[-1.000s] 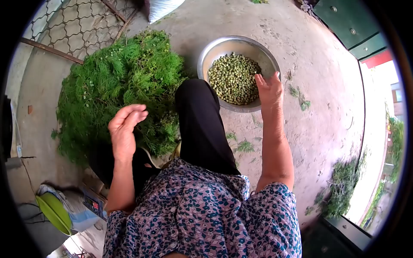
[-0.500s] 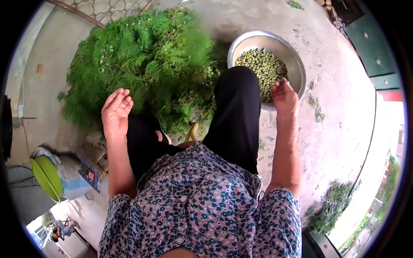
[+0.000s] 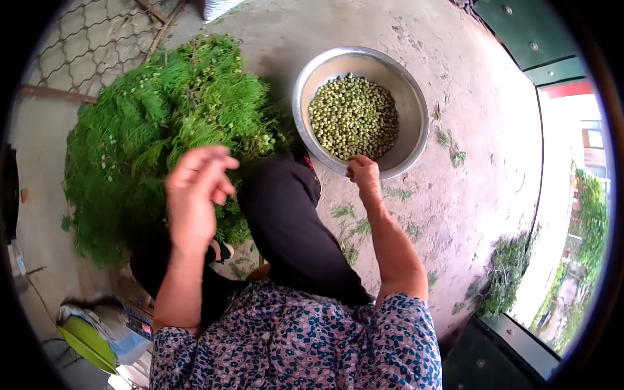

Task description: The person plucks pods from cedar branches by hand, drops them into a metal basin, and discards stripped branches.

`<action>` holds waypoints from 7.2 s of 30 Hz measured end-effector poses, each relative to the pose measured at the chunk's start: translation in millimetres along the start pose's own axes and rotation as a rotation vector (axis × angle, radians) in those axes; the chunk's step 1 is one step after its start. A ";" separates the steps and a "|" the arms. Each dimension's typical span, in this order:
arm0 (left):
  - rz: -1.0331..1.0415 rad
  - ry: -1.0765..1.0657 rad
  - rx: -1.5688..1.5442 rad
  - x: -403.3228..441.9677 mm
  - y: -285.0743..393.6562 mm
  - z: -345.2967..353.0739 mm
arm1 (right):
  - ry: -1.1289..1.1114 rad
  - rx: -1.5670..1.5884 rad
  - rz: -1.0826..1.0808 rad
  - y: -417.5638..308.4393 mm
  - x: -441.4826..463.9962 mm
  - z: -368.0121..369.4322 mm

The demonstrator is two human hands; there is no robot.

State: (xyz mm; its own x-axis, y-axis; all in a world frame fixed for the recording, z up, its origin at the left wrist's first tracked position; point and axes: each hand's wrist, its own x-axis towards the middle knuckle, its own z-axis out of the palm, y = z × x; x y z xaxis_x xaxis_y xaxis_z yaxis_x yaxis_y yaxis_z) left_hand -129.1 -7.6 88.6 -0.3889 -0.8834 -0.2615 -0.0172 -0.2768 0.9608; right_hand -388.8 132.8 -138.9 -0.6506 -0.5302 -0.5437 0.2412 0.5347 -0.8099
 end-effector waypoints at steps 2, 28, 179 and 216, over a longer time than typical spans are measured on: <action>0.148 -0.364 0.271 2.0 -17.1 56.3 | 0.002 -0.084 -0.052 14.6 27.3 11.7; 0.513 -0.538 0.227 48.7 -42.5 115.0 | 0.311 -0.864 -0.447 7.7 260.7 84.0; 0.206 -0.623 0.130 7.3 -55.9 111.5 | -0.356 0.478 -0.082 -119.6 -146.4 -11.8; -0.157 -0.251 -0.485 64.4 -22.1 -25.2 | 0.015 -1.201 -0.476 172.2 -81.4 -111.1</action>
State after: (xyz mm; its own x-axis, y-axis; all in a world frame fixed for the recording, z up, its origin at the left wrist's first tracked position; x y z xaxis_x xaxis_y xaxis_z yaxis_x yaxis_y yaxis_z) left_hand -130.5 -67.9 48.2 -0.6240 -0.7170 -0.3108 0.3093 -0.5919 0.7443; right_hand -374.3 341.1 -209.6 -0.5034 -0.8273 -0.2492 -0.8047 0.5539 -0.2135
